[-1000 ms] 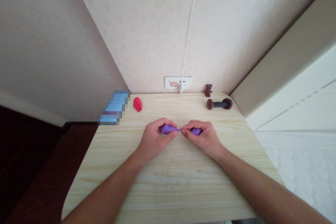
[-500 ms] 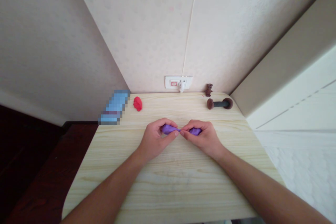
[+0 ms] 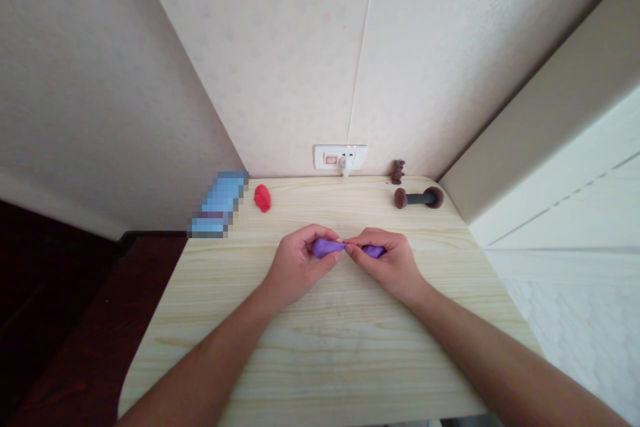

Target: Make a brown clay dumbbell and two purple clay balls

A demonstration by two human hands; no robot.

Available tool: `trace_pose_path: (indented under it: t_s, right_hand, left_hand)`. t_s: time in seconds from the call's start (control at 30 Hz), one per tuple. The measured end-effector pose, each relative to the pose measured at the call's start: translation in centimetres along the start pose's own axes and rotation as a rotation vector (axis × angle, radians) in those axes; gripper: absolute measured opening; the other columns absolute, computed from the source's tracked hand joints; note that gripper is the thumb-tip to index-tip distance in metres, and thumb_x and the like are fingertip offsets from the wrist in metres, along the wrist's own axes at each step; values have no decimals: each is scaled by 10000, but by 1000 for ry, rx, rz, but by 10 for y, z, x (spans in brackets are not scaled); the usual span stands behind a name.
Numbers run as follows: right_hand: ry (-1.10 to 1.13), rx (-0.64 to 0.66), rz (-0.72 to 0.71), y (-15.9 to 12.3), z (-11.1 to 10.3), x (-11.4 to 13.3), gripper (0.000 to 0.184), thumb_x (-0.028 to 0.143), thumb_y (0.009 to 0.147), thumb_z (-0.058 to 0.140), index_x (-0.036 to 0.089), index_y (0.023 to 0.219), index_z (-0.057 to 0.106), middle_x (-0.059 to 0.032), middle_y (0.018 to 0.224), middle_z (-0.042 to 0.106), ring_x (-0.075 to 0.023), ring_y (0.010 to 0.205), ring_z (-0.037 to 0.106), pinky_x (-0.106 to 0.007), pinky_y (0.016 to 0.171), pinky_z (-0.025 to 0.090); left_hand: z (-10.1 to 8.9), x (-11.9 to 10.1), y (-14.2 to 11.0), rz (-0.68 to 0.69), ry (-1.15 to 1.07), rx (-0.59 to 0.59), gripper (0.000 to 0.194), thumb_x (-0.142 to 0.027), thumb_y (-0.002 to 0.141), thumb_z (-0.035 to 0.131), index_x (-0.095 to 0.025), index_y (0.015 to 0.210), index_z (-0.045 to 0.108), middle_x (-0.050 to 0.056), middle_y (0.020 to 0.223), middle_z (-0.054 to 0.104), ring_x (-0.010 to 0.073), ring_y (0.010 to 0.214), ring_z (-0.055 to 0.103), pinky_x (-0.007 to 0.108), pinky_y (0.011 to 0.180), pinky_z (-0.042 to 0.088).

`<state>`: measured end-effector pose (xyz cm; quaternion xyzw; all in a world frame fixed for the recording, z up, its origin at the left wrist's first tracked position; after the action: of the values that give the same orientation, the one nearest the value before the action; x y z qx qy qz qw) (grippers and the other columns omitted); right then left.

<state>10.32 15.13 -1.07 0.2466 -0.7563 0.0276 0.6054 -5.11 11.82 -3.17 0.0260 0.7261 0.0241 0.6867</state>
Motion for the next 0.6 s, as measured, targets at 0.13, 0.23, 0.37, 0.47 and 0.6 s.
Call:
trace_pose_path:
  t_s: [0.13,0.23,0.37,0.47,0.6]
  right_hand:
    - [-32,-3,-16,-2,0,0,118,262,860,723,222,897,827,-37,716,719,-138,621,598,-270,575,440]
    - [-43,-12,-26,-2,-1,0,107,260,858,725,224,882,824,-35,713,722,-138,620,601,-270,578,439]
    - [-52,-30,-36,-1,-1,2,89,257,848,736,221,858,817,-35,713,732,-140,615,608,-271,577,446]
    - [-51,-29,-52,-2,-1,5,101,259,855,730,230,881,824,-35,709,727,-141,613,602,-273,572,444]
    - [-34,-15,-48,-3,0,7,122,260,867,724,240,919,833,-34,701,709,-134,602,584,-268,555,427]
  left_hand:
    - [2,3,0,-36,-60,12,288,-207,738,808,-161,989,673,63,936,756,184,855,700,285,774,529]
    - [3,3,-1,-40,-73,16,304,-200,730,816,-166,996,672,61,930,760,182,853,706,277,761,530]
    - [3,4,0,-37,-73,16,310,-200,730,820,-170,1002,674,64,944,761,186,867,711,281,771,535]
    - [2,5,0,-44,-85,11,324,-205,721,830,-168,1001,671,68,947,766,194,872,722,286,774,543]
    - [3,4,-1,-58,-114,17,342,-210,716,839,-170,1007,662,64,946,778,189,865,732,275,765,548]
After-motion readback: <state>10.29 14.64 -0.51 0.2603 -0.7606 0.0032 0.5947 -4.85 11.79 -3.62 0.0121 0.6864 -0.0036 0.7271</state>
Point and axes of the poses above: each hand's wrist, its own y-axis towards the middle knuckle, its own z-axis out of the palm, x = y × z, the point moved 9 cm from there along y, towards the middle knuckle
